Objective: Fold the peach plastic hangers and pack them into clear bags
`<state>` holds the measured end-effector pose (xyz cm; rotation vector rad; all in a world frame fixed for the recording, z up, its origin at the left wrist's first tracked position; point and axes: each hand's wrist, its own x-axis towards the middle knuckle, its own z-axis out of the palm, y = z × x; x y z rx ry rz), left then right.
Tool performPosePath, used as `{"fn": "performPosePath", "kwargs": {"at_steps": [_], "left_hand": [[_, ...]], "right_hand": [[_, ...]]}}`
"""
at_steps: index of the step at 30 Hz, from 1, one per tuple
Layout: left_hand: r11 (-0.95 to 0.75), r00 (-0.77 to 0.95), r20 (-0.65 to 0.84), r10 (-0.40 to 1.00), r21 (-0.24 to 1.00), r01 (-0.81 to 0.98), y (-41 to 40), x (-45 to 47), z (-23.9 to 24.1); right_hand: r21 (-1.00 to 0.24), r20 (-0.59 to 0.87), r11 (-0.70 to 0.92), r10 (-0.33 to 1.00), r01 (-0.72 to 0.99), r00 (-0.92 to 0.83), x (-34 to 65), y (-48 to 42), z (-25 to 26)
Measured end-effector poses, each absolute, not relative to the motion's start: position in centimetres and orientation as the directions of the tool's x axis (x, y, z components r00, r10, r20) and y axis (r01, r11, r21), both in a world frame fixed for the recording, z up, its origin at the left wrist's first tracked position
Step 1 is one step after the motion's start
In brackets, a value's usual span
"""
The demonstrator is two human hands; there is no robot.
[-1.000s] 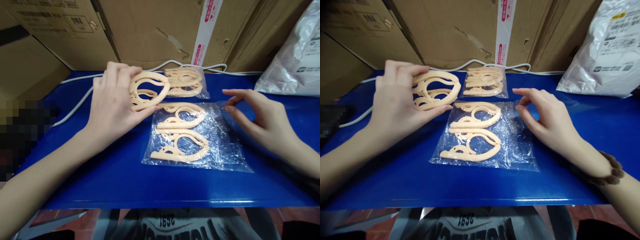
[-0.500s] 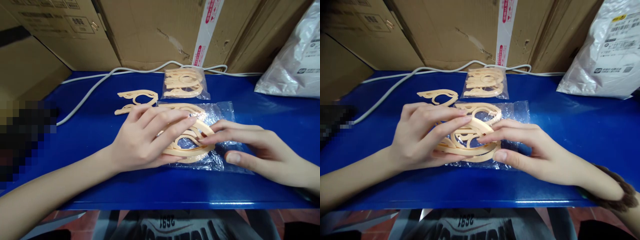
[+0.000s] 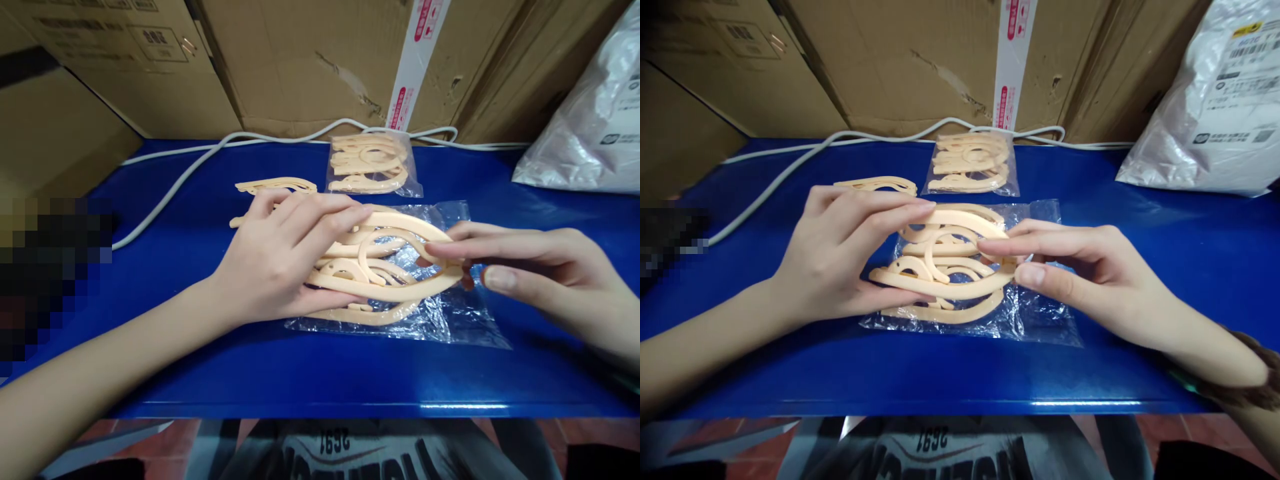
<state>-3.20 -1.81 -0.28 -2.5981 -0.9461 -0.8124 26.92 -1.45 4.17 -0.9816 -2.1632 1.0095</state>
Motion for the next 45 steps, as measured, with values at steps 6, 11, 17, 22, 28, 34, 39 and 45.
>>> {"fn": "performPosePath", "kwargs": {"at_steps": [6, 11, 17, 22, 28, 34, 39, 45], "left_hand": [[-0.759, 0.623, 0.571, 0.535, 0.001, 0.651, -1.4, -3.5, -0.5], [-0.755, 0.619, 0.58, 0.529, -0.01, 0.655, -1.4, -3.3, -0.4], [-0.765, 0.618, 0.595, 0.514, -0.008, 0.644, -2.5, -2.2, 0.0], [-0.759, 0.616, 0.604, 0.506, -0.028, 0.65, -3.2, -1.7, 0.3], [-0.775, 0.647, 0.614, 0.453, -0.089, 0.626, -3.5, -1.5, 0.2], [-0.853, 0.702, 0.572, 0.424, -0.008, 0.522, -2.4, -2.4, 0.4], [-0.847, 0.762, 0.375, 0.528, 0.168, 0.504, -1.4, -4.3, 1.1], [-0.792, 0.841, 0.017, 0.541, 0.348, 0.502, -0.8, -6.1, 1.7]], "right_hand": [[-0.807, 0.161, 0.378, 0.88, 0.453, -0.447, 26.7, -1.6, 4.0], [-0.709, 0.272, 0.494, 0.85, 0.504, -0.451, 26.8, -1.5, 3.2], [-0.353, 0.44, 0.816, 0.577, 0.458, -0.688, 26.2, -1.9, 2.0], [-0.132, 0.472, 0.828, 0.536, 0.545, -0.7, 26.1, -2.4, 2.2], [0.079, 0.479, 0.867, 0.4, 0.492, -0.781, 26.0, -2.1, 1.9], [-0.031, 0.439, 0.85, 0.485, 0.527, -0.756, 26.6, -1.3, 2.3], [-0.302, 0.383, 0.718, 0.693, 0.626, -0.61, 30.2, 0.8, 3.8], [-0.559, 0.109, 0.513, 0.824, 0.651, -0.556, 35.6, 4.0, 4.7]]}}
